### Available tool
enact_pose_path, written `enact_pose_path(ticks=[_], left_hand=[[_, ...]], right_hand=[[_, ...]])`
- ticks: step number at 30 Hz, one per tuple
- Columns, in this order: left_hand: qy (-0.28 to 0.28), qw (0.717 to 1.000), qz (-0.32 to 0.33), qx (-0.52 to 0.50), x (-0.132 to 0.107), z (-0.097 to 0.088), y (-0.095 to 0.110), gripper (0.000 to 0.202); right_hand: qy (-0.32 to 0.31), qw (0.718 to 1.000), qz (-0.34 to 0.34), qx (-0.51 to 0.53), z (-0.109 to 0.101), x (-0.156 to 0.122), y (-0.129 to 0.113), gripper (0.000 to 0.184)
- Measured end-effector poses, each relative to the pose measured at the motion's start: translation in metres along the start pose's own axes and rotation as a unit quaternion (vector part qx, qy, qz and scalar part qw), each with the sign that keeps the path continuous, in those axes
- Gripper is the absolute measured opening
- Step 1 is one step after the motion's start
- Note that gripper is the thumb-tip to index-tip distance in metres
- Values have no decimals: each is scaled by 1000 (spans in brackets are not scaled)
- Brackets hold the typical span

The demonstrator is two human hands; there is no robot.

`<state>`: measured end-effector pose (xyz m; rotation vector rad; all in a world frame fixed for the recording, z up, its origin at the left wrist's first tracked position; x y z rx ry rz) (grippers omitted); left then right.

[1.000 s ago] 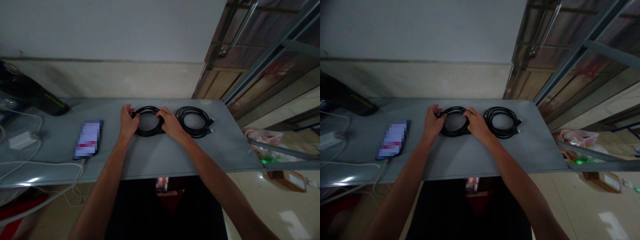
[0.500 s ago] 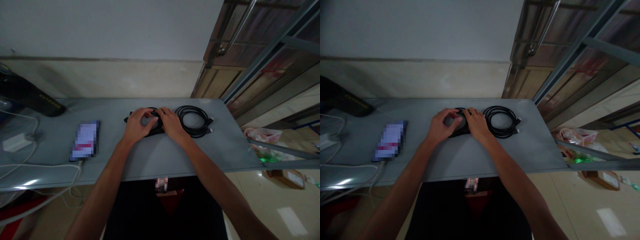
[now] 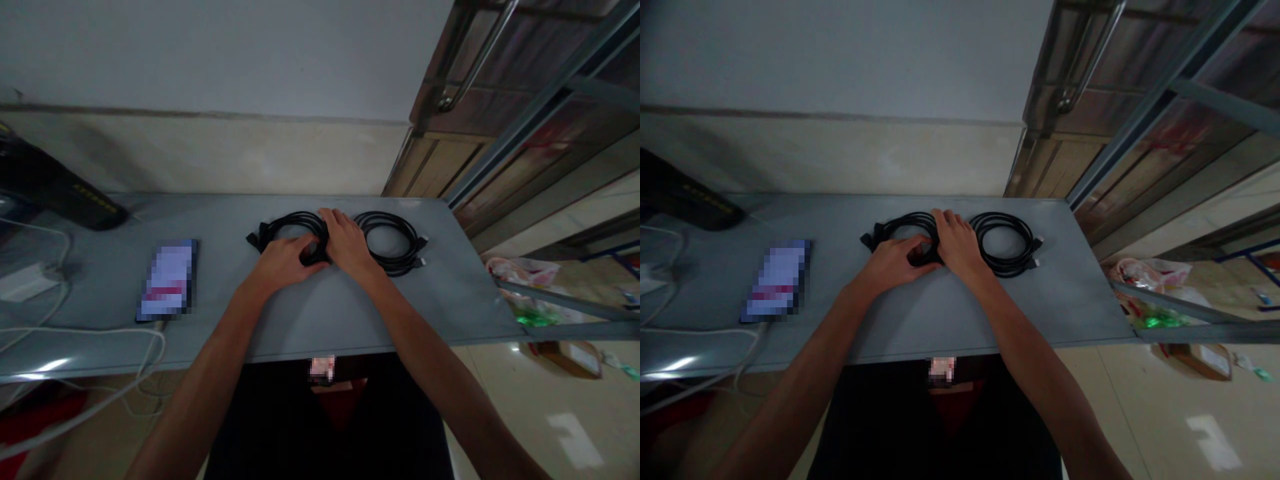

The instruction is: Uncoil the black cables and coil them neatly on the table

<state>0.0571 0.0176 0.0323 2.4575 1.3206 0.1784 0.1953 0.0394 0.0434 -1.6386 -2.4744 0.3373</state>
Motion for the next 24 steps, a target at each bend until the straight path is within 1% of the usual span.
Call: enact_pose_path(ticks=[3, 6, 8, 10, 12, 13, 14, 16, 18, 19, 21, 24], left_hand=[[10, 1000, -21, 20, 0, -2, -5, 55], [33, 998, -25, 36, -3, -6, -9, 55], [47, 998, -12, 38, -4, -8, -8, 54], [66, 997, 7, 33, -6, -11, -4, 53], [90, 995, 28, 24, -8, -15, 1, 51], [104, 994, 38, 20, -9, -17, 3, 50], [118, 992, 47, 15, -10, -19, 5, 47], [148, 987, 66, 3, -11, -23, 7, 42], [176, 981, 84, -11, -13, -27, 9, 38], [188, 978, 90, -20, -14, -29, 10, 36], [206, 973, 94, -38, -16, -33, 10, 33], [225, 968, 96, -57, -19, -37, 10, 32]], right_hand=[[40, 999, -7, 24, -13, -5, 6, 54], [93, 995, -17, 37, -31, -25, 21, 43], [120, 992, -14, 34, -40, -49, 33, 45], [127, 992, -2, 20, -42, -77, 47, 55], [118, 993, 16, 2, -37, -105, 61, 67], [107, 994, 23, -4, -32, -116, 67, 67], [92, 995, 29, -9, -27, -126, 73, 64], [58, 997, 39, -15, -16, -138, 82, 47], [32, 998, 47, -24, -9, -143, 88, 32], [24, 998, 49, -31, -7, -142, 89, 28], [16, 998, 45, -49, -8, -140, 88, 25], [12, 996, 41, -74, -12, -133, 83, 25]])
Point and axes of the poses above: each hand's wrist, its own x-axis towards the middle knuckle, its own z-axis out of the palm, y = z × x, the point moved 8 cm from there along x, towards the middle knuckle, and after that the axes turned 15 degrees about -y, right-handed, at the moved point
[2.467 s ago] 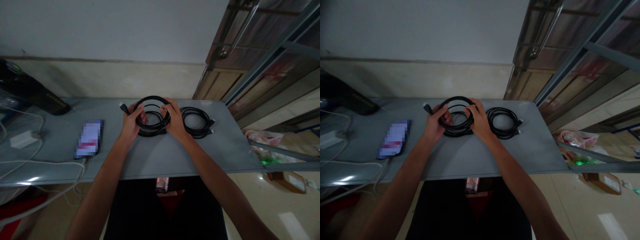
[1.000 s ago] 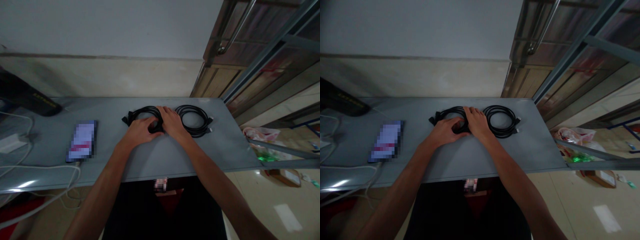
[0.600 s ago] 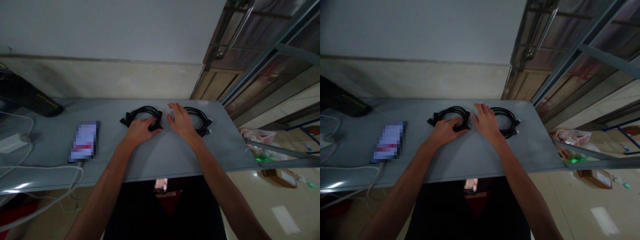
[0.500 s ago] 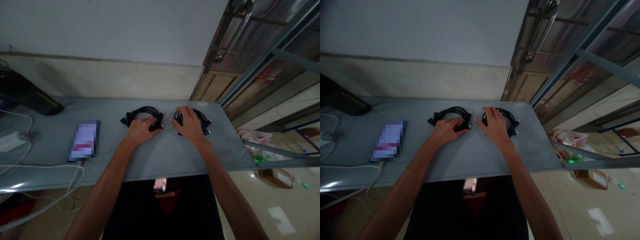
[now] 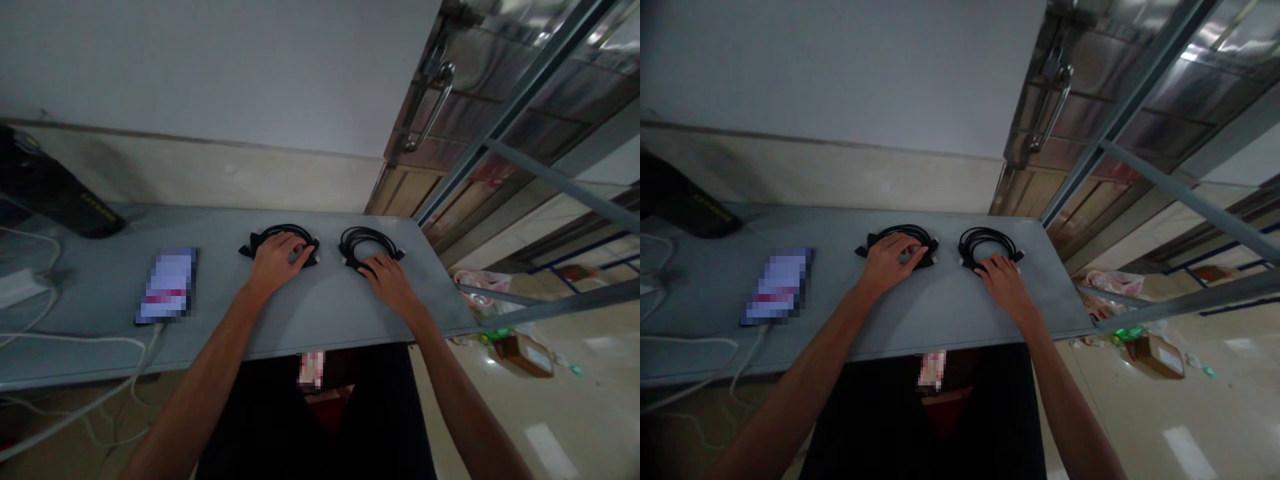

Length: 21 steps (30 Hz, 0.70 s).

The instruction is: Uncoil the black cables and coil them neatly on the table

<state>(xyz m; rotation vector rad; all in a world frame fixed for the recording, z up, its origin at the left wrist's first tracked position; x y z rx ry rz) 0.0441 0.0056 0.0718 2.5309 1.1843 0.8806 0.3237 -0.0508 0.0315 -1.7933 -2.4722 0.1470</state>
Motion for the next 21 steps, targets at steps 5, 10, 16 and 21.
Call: enact_pose_path(ticks=[5, 10, 16, 21], left_hand=[[10, 1000, 15, -21, -1, -2, 2, 34], [20, 999, 21, -33, -2, -2, 2, 35], [35, 997, 13, -70, -2, -3, 2, 33], [37, 993, 1, -110, -4, -3, 1, 36]], right_hand=[[13, 999, 52, -3, -10, 6, 6, 27], [86, 978, 140, 130, -46, 6, 37, 32], [308, 886, 94, 334, -130, -3, 52, 47], [379, 811, 16, 446, -173, -4, 21, 46]])
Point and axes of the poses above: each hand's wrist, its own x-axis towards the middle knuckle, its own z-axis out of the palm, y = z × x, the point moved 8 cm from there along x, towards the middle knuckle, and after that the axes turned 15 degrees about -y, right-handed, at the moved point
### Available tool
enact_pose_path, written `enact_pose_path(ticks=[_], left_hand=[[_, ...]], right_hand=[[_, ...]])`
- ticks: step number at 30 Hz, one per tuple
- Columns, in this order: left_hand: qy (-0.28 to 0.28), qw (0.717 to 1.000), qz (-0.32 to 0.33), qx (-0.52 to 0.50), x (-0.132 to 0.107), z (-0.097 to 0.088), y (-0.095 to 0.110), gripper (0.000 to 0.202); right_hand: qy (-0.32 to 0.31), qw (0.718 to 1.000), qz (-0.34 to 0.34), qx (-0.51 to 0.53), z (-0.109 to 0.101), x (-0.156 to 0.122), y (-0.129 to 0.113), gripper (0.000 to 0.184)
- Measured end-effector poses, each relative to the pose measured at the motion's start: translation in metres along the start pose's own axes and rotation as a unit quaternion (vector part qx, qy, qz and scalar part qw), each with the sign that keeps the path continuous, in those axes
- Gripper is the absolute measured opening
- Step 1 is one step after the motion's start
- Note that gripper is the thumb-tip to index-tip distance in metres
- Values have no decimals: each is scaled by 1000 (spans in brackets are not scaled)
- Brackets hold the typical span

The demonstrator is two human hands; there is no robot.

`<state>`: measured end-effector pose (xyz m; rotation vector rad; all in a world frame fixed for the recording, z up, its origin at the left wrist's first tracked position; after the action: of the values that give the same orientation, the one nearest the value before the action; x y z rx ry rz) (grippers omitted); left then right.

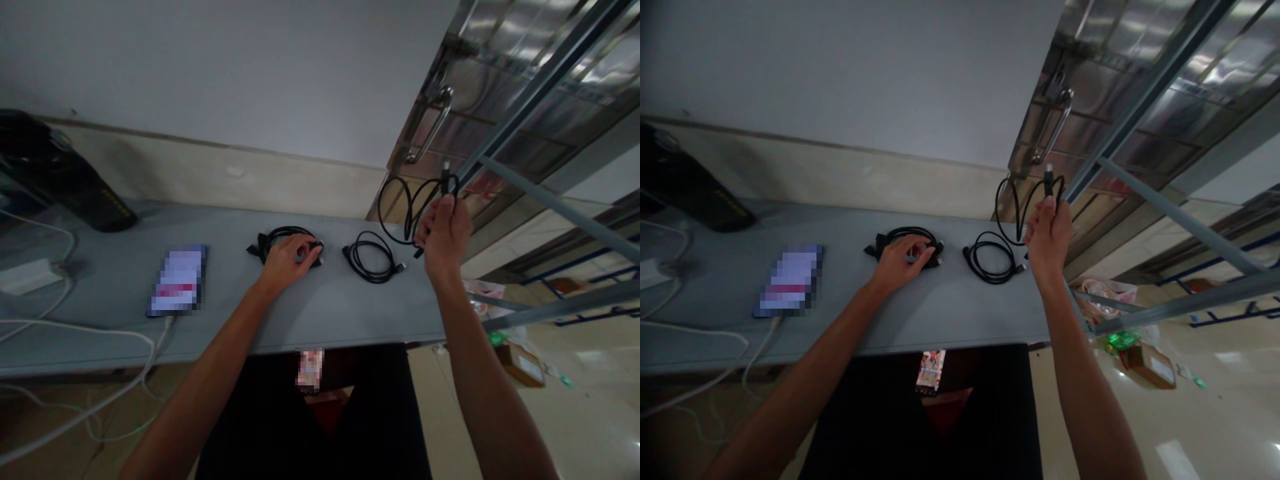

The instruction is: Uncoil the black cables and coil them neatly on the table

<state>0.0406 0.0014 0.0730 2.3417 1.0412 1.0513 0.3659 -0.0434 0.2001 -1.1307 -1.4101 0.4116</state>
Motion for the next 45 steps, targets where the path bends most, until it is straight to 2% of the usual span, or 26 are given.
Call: enact_pose_path(ticks=[5, 9, 11, 14, 16, 17, 20, 23, 26, 28, 30, 34, 36, 37, 39, 41, 43, 45], left_hand=[[-24, 996, 18, -90, -4, -2, 5, 49], [14, 971, 28, -238, -5, -7, 2, 66], [32, 947, 4, -319, -2, -5, -6, 68], [44, 900, -60, -430, 3, 5, -22, 66], [53, 871, -100, -478, 6, 11, -31, 59], [60, 859, -115, -495, 6, 12, -34, 56], [67, 822, -134, -550, 8, 13, -38, 48], [62, 769, -146, -620, 8, 12, -40, 39], [64, 715, -167, -676, 6, 11, -45, 37], [83, 700, -180, -686, 3, 8, -52, 36], [101, 712, -179, -672, 0, 2, -60, 35], [92, 766, -135, -622, -4, -8, -70, 42], [90, 771, -119, -619, -4, -9, -73, 51], [98, 761, -118, -630, -4, -9, -76, 54], [126, 715, -129, -676, -5, -7, -80, 58], [158, 637, -143, -741, -5, -2, -80, 59], [175, 569, -149, -790, -4, 1, -77, 62], [178, 524, -151, -819, -2, 2, -71, 67]], right_hand=[[-42, 996, -18, 72, 49, -12, -33, 43], [-125, 991, -4, -38, 107, -33, -34, 46], [-195, 971, -7, -141, 140, -45, -29, 46], [-316, 906, -6, -282, 182, -66, -16, 43], [-378, 868, -14, -320, 199, -79, -8, 43], [-398, 860, -24, -319, 204, -84, -6, 42], [-414, 872, -50, -258, 206, -88, -4, 43], [-378, 910, -42, -168, 192, -76, -1, 41], [-302, 951, -3, -61, 167, -51, 4, 46], [-245, 969, 28, 9, 144, -33, 7, 54], [-194, 978, 46, 54, 119, -13, 8, 59], [-76, 991, 40, 102, 53, 24, 0, 50], [-20, 992, 33, 116, 18, 39, -7, 43], [1, 993, 27, 116, 1, 46, -12, 41], [26, 993, 13, 113, -27, 57, -23, 40], [33, 990, -14, 133, -47, 66, -34, 41], [35, 982, -56, 176, -62, 72, -45, 42], [42, 974, -99, 198, -73, 75, -55, 43]])
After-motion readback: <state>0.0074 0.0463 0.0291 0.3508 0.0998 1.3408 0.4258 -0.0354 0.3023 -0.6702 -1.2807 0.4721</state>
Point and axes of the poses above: each hand's wrist, its own x-axis towards the middle knuckle, its own z-axis out of the palm, y = z × x, the point moved 8 cm from there along x, towards the middle knuckle, and after that the axes turned 15 degrees about -y, right-handed, at the moved point
